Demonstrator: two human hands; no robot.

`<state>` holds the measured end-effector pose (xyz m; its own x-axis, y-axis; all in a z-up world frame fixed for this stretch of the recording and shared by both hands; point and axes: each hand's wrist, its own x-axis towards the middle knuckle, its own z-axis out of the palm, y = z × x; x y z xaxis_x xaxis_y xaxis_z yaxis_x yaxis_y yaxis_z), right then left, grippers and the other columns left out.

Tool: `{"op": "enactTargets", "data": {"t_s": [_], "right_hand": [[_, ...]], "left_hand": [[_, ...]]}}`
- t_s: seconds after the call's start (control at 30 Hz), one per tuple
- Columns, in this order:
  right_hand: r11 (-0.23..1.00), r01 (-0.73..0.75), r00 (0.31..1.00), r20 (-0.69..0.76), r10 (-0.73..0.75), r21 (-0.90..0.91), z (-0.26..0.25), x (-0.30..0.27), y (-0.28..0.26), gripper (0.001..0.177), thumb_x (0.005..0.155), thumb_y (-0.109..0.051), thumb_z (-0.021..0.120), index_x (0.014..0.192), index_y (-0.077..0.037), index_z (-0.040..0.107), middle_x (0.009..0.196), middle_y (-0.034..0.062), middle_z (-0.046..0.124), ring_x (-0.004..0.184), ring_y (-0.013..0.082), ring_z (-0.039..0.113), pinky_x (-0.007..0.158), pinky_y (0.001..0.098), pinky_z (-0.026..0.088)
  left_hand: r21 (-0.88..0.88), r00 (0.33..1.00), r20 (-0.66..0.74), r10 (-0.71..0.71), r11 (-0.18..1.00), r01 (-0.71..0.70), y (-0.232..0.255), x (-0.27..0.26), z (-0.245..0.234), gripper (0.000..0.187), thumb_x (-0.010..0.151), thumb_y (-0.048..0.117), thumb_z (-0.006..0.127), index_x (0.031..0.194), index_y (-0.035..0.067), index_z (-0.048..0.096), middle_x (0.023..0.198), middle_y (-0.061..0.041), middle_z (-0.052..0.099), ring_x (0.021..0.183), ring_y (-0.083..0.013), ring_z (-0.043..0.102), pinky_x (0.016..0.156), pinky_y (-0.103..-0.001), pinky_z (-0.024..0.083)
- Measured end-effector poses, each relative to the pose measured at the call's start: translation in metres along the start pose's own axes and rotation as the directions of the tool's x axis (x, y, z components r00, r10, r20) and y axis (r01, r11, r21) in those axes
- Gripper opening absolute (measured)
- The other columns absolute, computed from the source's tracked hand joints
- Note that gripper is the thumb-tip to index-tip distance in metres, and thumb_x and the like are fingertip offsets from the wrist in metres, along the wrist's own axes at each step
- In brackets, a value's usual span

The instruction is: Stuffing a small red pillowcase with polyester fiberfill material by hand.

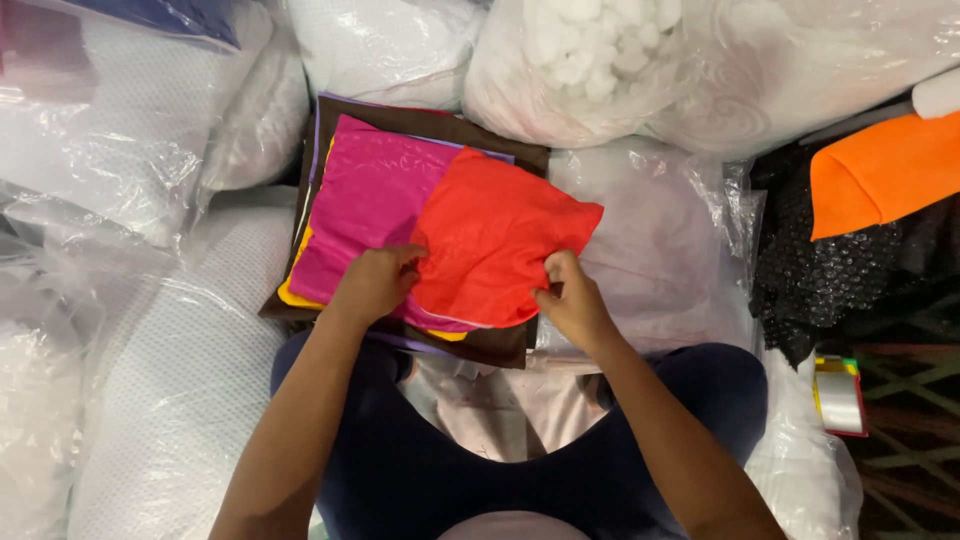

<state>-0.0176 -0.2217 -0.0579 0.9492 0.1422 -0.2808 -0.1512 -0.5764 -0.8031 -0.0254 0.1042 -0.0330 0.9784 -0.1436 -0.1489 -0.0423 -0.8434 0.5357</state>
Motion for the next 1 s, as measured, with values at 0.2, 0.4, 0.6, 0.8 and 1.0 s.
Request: {"op": "enactTargets", "data": {"t_s": [0.2, 0.4, 0.6, 0.8, 1.0], "right_hand": [[0.733, 0.127, 0.978, -0.206, 0.019, 0.669, -0.047, -0.002, -0.042, 0.022, 0.093, 0.003, 0.060, 0.109, -0.007, 0.050, 0.110, 0.0133, 0.051, 0.082, 0.0220, 0.065, 0.068, 0.0399, 0.067], [0.703, 0.420, 0.907, -0.239, -0.347, 0.574, -0.049, -0.003, -0.036, 0.053, 0.082, -0.009, 0.084, 0.131, -0.001, 0.065, 0.145, 0.0112, 0.042, 0.121, 0.0230, 0.057, 0.103, 0.0388, 0.052], [0.905, 0.423, 0.846, -0.379, -0.374, 0.052, -0.042, 0.004, -0.032, 0.018, 0.081, -0.007, 0.084, 0.098, -0.008, 0.079, 0.128, 0.0112, 0.061, 0.093, 0.0231, 0.069, 0.082, 0.0331, 0.059], [0.768, 0.635, 0.661, -0.574, -0.484, 0.083, -0.081, -0.023, -0.082, 0.004, 0.099, 0.001, 0.069, 0.100, -0.001, 0.072, 0.115, 0.0164, 0.064, 0.073, 0.0215, 0.070, 0.060, 0.0302, 0.063], [0.865, 0.492, 0.767, -0.517, -0.379, 0.095, -0.085, -0.002, -0.044, 0.007, 0.102, -0.010, 0.068, 0.106, -0.005, 0.066, 0.081, 0.0098, 0.071, 0.061, 0.0180, 0.070, 0.057, 0.0318, 0.060]], "left_hand": [[-0.767, 0.947, -0.279, -0.161, 0.630, -0.119, 0.035, 0.002, -0.017, 0.026, 0.102, 0.002, 0.055, 0.122, 0.009, 0.070, 0.092, -0.007, 0.058, 0.079, -0.0234, 0.071, 0.075, -0.039, 0.065], [-0.897, 0.933, -0.260, -0.248, 0.420, -0.138, 0.070, 0.003, -0.026, 0.022, 0.104, 0.007, 0.053, 0.116, 0.001, 0.070, 0.097, -0.005, 0.061, 0.086, -0.0128, 0.067, 0.086, -0.033, 0.064], [-0.780, 0.925, -0.375, -0.050, 0.556, -0.286, 0.054, 0.016, -0.014, 0.055, 0.073, -0.002, 0.088, 0.123, -0.004, 0.065, 0.101, -0.007, 0.037, 0.097, -0.0207, 0.050, 0.094, -0.038, 0.056], [-0.727, 0.843, -0.532, -0.077, 0.553, -0.407, 0.061, 0.031, -0.039, 0.033, 0.080, -0.003, 0.085, 0.110, 0.001, 0.073, 0.096, -0.006, 0.048, 0.082, -0.0085, 0.058, 0.079, -0.021, 0.058], [-0.716, 0.846, -0.532, -0.044, 0.557, -0.421, 0.099, 0.028, -0.058, 0.029, 0.082, -0.003, 0.084, 0.109, 0.003, 0.076, 0.080, -0.004, 0.060, 0.071, -0.0057, 0.058, 0.069, -0.018, 0.053]]}}
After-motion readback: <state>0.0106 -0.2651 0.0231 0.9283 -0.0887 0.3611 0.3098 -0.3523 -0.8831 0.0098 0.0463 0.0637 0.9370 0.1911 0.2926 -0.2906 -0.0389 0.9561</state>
